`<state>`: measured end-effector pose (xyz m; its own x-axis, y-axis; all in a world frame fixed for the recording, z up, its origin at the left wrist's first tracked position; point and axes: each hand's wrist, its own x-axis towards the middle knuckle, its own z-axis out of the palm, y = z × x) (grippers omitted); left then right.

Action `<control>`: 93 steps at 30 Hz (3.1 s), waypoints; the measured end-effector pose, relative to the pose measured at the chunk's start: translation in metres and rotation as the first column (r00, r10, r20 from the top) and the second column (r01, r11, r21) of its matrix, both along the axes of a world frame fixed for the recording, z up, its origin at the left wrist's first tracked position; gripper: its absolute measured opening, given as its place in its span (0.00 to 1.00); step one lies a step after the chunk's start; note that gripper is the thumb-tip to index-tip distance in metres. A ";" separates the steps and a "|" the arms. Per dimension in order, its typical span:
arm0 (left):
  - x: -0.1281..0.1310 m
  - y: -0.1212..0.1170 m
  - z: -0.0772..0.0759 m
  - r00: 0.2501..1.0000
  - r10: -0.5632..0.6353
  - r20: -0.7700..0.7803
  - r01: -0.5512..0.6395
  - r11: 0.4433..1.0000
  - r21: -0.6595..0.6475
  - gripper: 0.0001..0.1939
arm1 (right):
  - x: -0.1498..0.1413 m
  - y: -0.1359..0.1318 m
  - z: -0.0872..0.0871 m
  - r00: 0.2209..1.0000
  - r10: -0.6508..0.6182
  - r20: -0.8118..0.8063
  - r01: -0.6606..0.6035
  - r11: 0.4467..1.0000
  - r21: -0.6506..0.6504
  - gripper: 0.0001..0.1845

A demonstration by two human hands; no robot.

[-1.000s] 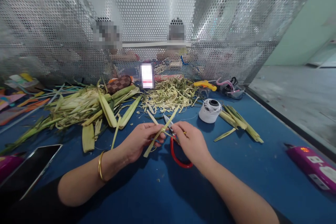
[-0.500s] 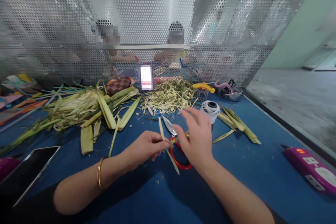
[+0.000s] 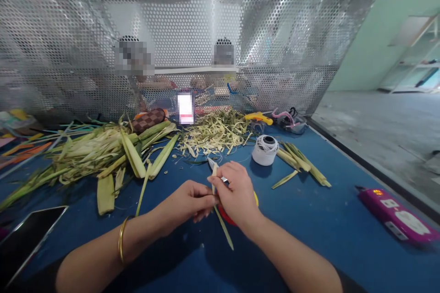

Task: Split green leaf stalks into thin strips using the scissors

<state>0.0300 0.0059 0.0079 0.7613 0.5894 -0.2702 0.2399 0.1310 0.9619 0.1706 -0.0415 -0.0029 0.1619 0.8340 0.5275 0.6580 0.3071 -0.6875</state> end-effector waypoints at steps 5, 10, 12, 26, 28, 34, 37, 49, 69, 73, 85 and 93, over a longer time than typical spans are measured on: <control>-0.004 0.003 0.001 0.988 0.127 0.086 -0.103 0.966 -0.238 0.21 | 0.023 0.000 0.005 0.981 -0.178 0.079 0.170 0.980 0.101 0.13; -0.007 0.007 0.004 0.963 0.229 0.140 -0.166 0.919 -0.357 0.18 | 0.033 -0.007 0.011 0.969 -0.237 0.065 0.237 0.971 0.015 0.16; -0.007 0.007 0.004 0.955 0.258 0.148 -0.192 0.915 -0.354 0.17 | 0.028 -0.007 0.008 0.990 -0.094 0.101 0.105 0.988 -0.110 0.14; -0.007 -0.003 0.008 0.807 0.502 0.311 -0.395 0.850 -0.348 0.19 | -0.010 -0.017 -0.001 0.941 -0.094 0.324 0.084 0.995 0.046 0.15; -0.011 -0.008 0.006 0.771 0.534 0.347 -0.420 0.836 -0.354 0.17 | -0.019 -0.014 -0.005 0.962 -0.022 0.271 0.031 0.999 -0.029 0.18; -0.035 -0.021 -0.011 0.693 0.635 0.340 -0.542 0.771 -0.334 0.15 | -0.042 -0.013 -0.010 0.912 0.186 0.366 -0.177 0.982 -0.058 0.18; -0.045 -0.020 -0.016 0.707 0.629 0.324 -0.567 0.777 -0.272 0.16 | -0.047 -0.011 -0.010 0.903 0.181 0.390 -0.146 0.982 -0.119 0.16; -0.058 -0.016 -0.009 0.804 0.430 0.410 -0.323 0.895 -0.306 0.27 | -0.035 0.000 -0.023 0.973 0.043 0.227 -0.018 0.994 -0.108 0.16; -0.048 -0.014 -0.021 0.894 0.412 0.177 -0.408 0.911 -0.058 0.13 | -0.023 -0.013 -0.002 0.791 0.022 0.611 -0.166 0.969 0.181 0.13; -0.045 -0.026 -0.019 0.989 0.132 0.066 -0.134 0.990 0.030 0.16 | -0.025 -0.013 0.004 0.940 0.135 0.313 -0.140 0.990 -0.006 0.12; -0.042 -0.023 -0.023 0.937 0.350 0.022 -0.347 0.916 0.203 0.16 | -0.031 -0.013 0.000 0.989 0.130 -0.069 -0.126 0.990 0.060 0.08; -0.044 -0.023 -0.016 0.876 0.457 0.151 -0.465 0.885 0.021 0.16 | -0.033 -0.021 -0.003 0.917 -0.060 0.393 -0.046 0.966 0.256 0.09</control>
<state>-0.0138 -0.0170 -0.0084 0.4264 0.8936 -0.1400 0.0297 0.1408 0.9896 0.1376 -0.0625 -0.0060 -0.0985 0.6624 0.7427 0.8611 0.4308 -0.2700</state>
